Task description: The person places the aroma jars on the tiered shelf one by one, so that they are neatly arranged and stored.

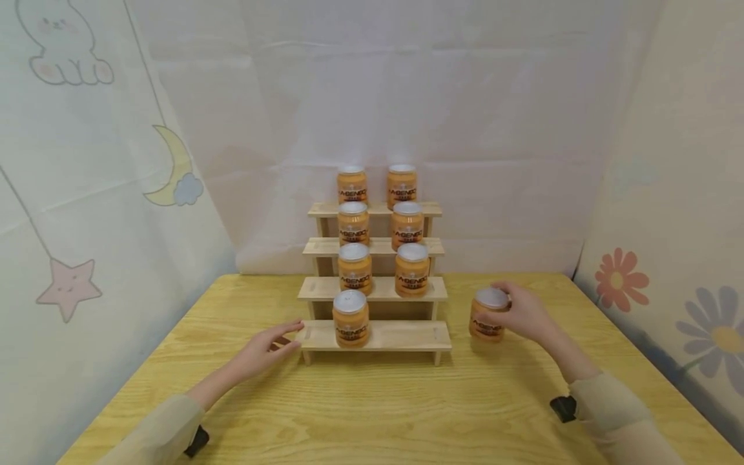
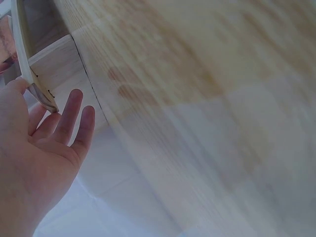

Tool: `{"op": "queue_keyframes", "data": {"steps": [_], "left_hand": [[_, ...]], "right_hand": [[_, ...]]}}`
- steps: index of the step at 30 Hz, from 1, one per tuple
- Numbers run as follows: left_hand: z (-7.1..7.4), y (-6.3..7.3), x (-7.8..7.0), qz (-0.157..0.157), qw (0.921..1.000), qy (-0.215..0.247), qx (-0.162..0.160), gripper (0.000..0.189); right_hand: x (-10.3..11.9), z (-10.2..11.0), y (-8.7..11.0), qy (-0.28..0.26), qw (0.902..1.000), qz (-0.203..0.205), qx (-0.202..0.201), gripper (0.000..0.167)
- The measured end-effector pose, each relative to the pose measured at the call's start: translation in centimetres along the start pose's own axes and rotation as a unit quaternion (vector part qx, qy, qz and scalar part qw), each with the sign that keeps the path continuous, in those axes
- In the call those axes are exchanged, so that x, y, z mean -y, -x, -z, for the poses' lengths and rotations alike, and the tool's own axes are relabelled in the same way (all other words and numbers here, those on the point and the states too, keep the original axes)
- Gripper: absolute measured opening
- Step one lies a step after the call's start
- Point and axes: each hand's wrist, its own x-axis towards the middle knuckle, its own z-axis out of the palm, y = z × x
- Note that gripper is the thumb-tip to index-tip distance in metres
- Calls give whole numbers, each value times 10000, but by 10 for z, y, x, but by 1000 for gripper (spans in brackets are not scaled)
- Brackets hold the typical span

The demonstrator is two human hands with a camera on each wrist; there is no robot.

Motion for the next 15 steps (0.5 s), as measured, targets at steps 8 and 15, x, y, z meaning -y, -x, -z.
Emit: {"op": "queue_keyframes", "data": {"steps": [8,15], "left_hand": [[-1,0,0,12,10000,29,-30,51],[0,0,-1,3,10000,19,-43,51]], "right_hand": [[42,-9,0,-141,9997,174,-63,83],[63,-32,-6,-505,9985,201,106,81]]}}
